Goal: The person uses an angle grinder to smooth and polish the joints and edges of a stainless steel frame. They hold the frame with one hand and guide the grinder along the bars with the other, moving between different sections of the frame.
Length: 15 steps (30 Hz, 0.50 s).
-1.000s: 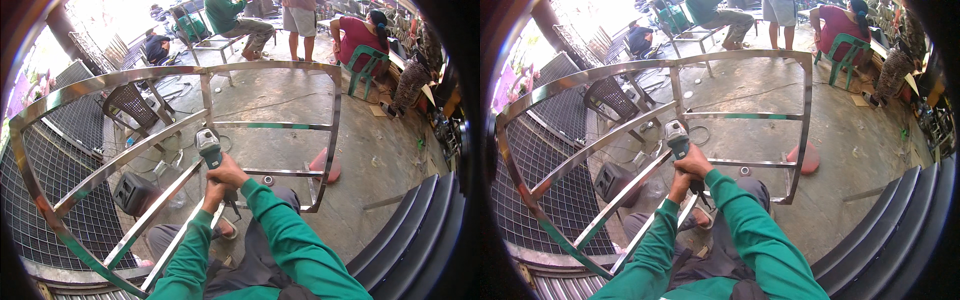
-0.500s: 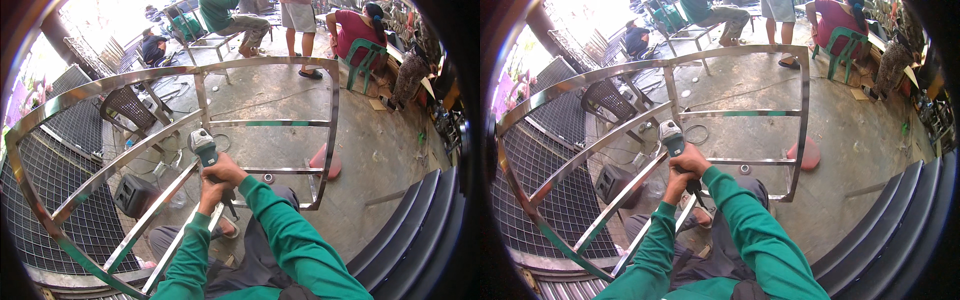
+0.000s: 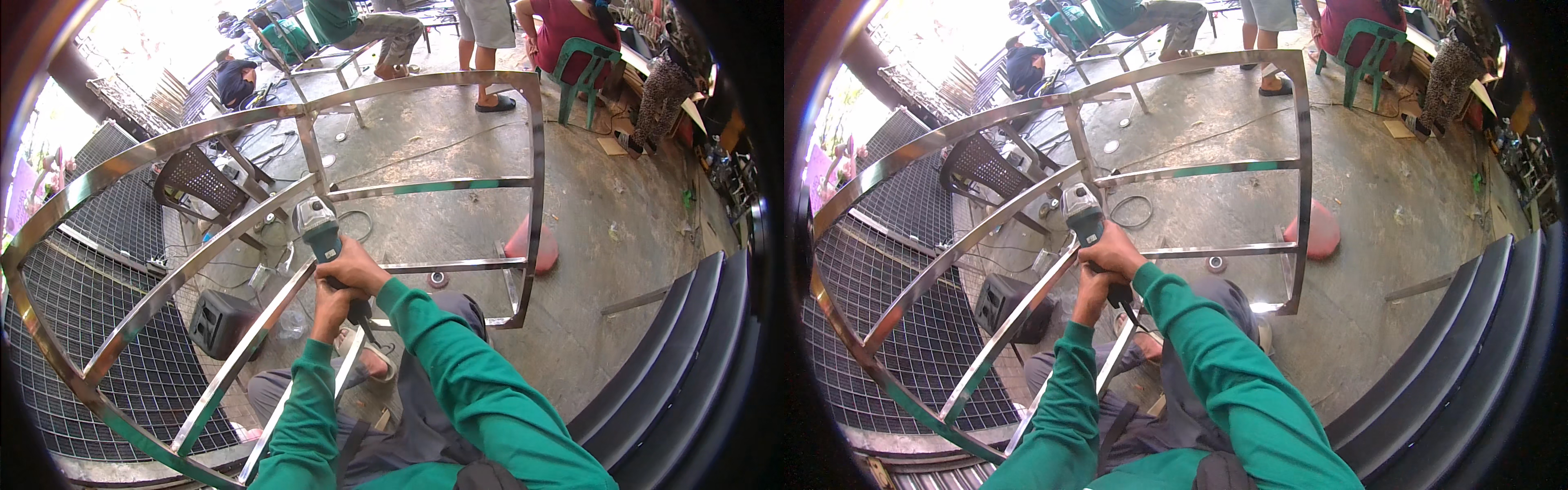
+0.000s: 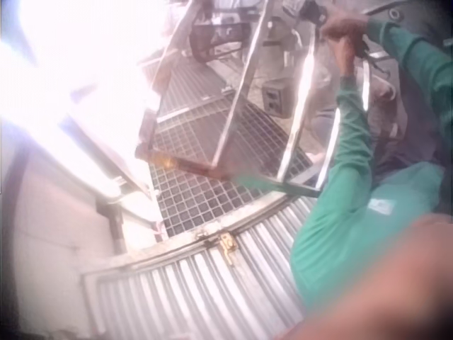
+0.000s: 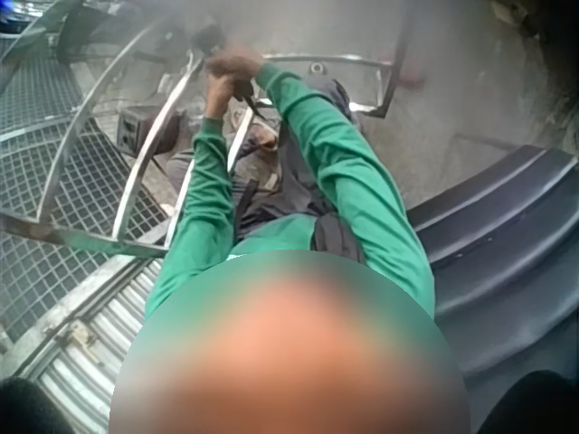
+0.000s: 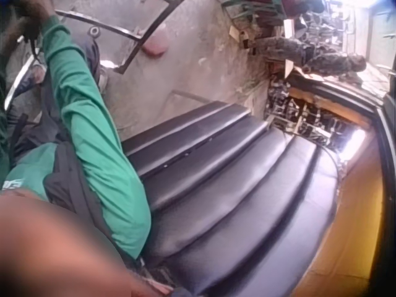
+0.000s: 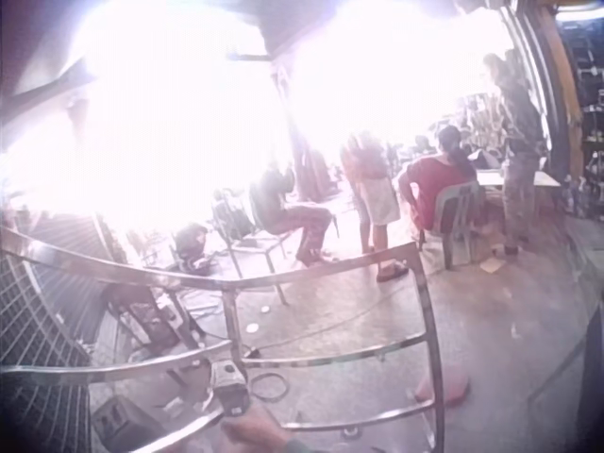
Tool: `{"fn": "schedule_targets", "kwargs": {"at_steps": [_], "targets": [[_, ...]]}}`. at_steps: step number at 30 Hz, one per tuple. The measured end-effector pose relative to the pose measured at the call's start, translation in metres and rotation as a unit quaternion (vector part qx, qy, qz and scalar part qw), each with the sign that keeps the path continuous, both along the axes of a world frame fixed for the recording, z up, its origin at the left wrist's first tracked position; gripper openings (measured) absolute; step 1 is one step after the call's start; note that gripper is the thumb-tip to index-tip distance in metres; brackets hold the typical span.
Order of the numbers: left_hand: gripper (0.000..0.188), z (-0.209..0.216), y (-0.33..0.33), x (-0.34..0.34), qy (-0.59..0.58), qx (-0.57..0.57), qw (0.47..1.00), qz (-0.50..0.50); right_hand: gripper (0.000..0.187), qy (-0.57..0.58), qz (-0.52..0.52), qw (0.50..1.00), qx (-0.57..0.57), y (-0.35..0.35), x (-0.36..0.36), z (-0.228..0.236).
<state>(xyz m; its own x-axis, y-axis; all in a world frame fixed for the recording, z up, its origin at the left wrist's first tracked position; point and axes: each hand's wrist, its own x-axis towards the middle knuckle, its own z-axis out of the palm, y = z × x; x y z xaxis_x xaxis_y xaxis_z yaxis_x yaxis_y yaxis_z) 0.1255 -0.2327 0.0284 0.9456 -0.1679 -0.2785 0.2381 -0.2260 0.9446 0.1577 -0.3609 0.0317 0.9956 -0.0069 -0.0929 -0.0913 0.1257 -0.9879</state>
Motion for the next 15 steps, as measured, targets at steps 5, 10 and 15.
{"fn": "schedule_targets", "kwargs": {"at_steps": [5, 10, 15], "targets": [[0.070, 0.004, 0.000, 0.001, -0.005, -0.007, 1.000, -0.020, 0.066, 0.000, 0.032, 0.999, 0.008, -0.002, 0.004, -0.001], [0.064, 0.006, -0.001, -0.002, -0.025, -0.016, 1.000, -0.003, 0.066, -0.010, 0.017, 1.000, 0.013, 0.002, 0.000, 0.000], [0.043, 0.016, -0.002, -0.003, 0.006, 0.017, 1.000, -0.010, 0.069, -0.023, 0.006, 0.999, 0.048, -0.003, 0.002, 0.001]]}}
